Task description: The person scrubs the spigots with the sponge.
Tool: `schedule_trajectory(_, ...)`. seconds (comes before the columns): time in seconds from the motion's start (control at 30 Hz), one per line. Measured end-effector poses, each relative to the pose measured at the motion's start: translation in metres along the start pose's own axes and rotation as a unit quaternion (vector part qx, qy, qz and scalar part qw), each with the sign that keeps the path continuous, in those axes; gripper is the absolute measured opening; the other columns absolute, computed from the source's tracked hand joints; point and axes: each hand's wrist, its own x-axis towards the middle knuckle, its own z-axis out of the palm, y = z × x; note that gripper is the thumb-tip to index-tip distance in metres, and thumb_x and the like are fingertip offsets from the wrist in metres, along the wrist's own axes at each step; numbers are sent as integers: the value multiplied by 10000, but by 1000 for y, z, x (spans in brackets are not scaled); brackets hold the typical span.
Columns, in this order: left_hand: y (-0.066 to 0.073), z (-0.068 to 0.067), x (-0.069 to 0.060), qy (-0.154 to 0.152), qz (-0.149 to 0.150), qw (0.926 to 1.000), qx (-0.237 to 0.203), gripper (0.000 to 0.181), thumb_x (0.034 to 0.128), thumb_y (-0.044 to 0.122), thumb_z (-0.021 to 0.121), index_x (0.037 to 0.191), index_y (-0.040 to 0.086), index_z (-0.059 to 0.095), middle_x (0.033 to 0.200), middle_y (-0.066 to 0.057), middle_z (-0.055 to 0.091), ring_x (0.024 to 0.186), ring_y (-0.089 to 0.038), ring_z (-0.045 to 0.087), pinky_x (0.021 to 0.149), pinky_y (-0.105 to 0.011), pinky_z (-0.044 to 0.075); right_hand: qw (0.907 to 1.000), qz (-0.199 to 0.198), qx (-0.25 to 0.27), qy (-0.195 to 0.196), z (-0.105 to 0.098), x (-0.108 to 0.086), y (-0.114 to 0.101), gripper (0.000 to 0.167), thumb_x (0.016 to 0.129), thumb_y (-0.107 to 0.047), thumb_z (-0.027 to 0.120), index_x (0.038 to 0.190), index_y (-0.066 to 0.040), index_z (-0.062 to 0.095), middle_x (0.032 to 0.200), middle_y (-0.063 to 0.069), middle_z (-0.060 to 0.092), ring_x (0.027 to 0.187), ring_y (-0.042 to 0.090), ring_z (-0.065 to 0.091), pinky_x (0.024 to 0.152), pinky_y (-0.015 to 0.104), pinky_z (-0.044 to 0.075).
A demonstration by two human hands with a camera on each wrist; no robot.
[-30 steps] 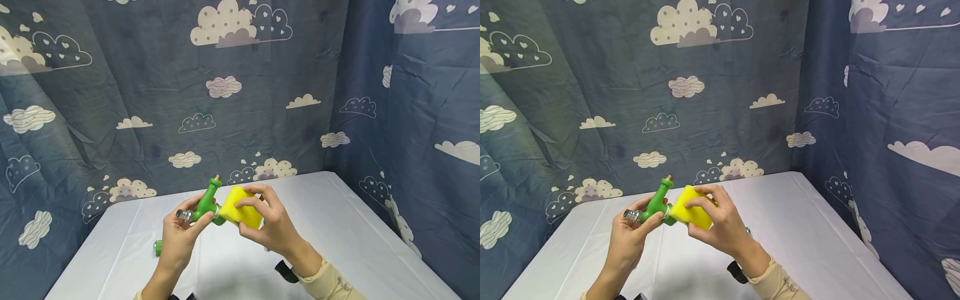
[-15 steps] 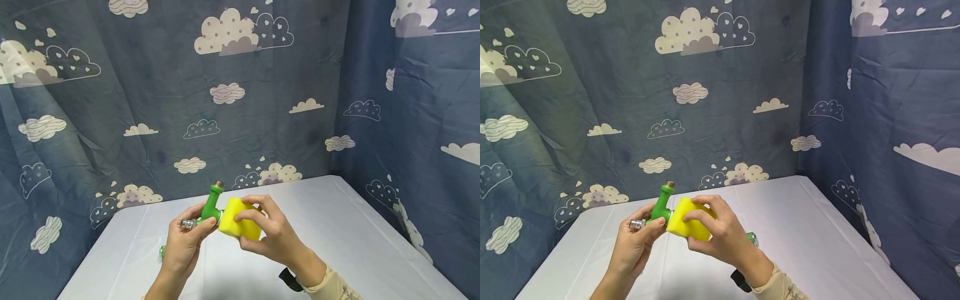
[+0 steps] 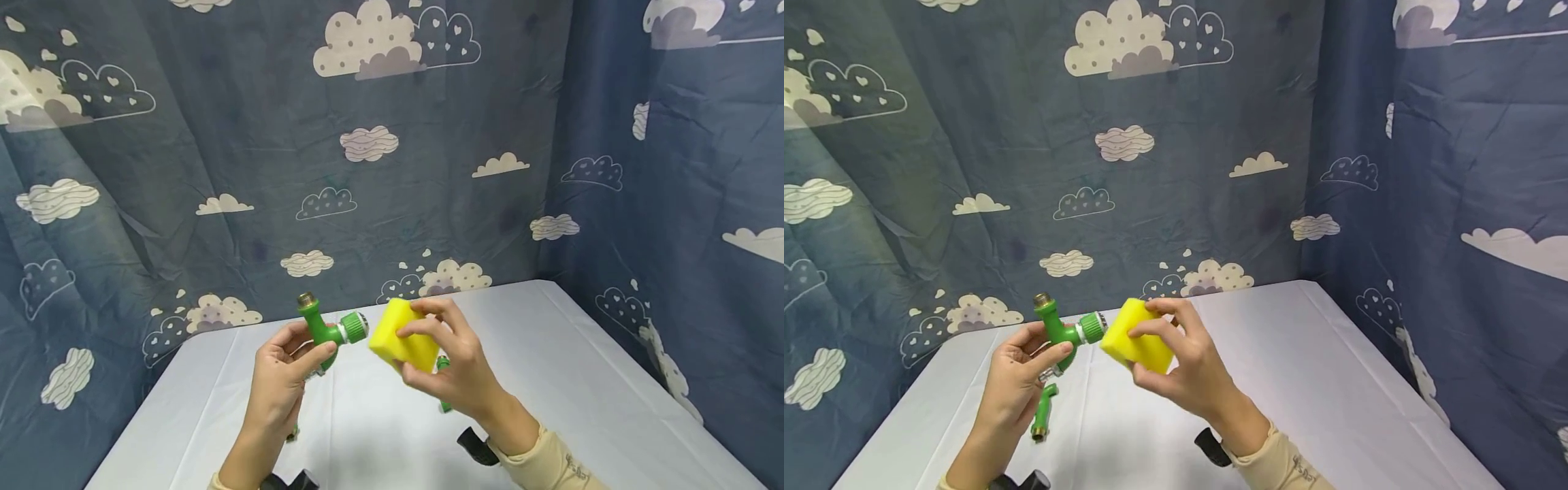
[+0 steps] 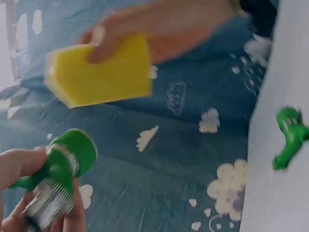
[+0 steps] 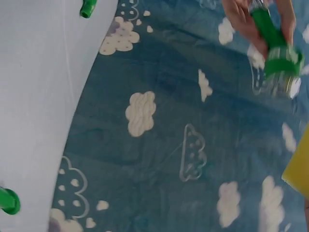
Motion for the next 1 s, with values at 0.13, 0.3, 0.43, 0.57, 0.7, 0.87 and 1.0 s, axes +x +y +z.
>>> schedule_trajectory(0.13,-3,9,-5,-475,178,9969,603,389,850,-68,857,1195,-84,678,1087,-48,745,920,-184,806,858,-330,685,9958,-629,-488,-456,6,-1,-9,442,708,-94,864,1127,-147,733,1309,177,614,1158,304,603,868,314,602)
schedule_trajectory(0.3,-2,14,-10,-613,356,9924,1001,369,802,-85,884,1131,-69,717,1009,-23,782,847,-186,819,793,-336,693,9932,-561,-836,-586,3,-2,-8,437,709,-88,873,1120,-146,736,1318,178,615,1143,301,601,869,326,637)
schedule_trajectory(0.43,-1,13,-11,-854,657,9852,1336,365,799,-16,919,1130,-2,768,1017,-20,801,887,-193,820,798,-346,696,9972,157,-489,-546,-4,-2,-3,434,729,-52,877,1125,-140,724,1333,162,605,1198,315,605,886,320,632)
schedule_trajectory(0.57,1,5,-12,-1209,1077,9758,1469,353,832,-16,894,1164,-19,773,1018,13,812,920,-144,806,803,-344,694,9831,1684,559,-457,-7,-2,4,366,835,-40,833,1168,-121,705,1361,119,628,1240,277,616,929,284,604)
schedule_trajectory(0.7,1,-5,-11,-1765,1214,9746,659,328,889,-68,817,1208,-7,769,1083,36,806,989,-111,786,818,-320,691,8972,3501,2645,-503,-5,0,9,252,1016,-106,665,1263,-154,639,1278,73,659,1116,226,646,873,259,587)
schedule_trajectory(0.87,-9,-2,-8,-2290,1282,9644,-314,348,940,-57,771,1233,131,785,1156,14,780,1016,-105,773,811,-286,682,7476,4432,4761,-1341,1,-3,5,291,1093,-245,452,1376,-233,515,1211,13,617,1024,172,616,859,259,580)
schedule_trajectory(1.0,-13,1,-7,-2039,1268,9707,-28,299,928,-69,774,1180,91,784,1062,30,777,912,-90,751,739,-253,669,6719,4662,5432,-1899,3,-7,2,570,1081,-353,421,1605,-179,282,1228,-45,618,996,95,633,884,243,557)
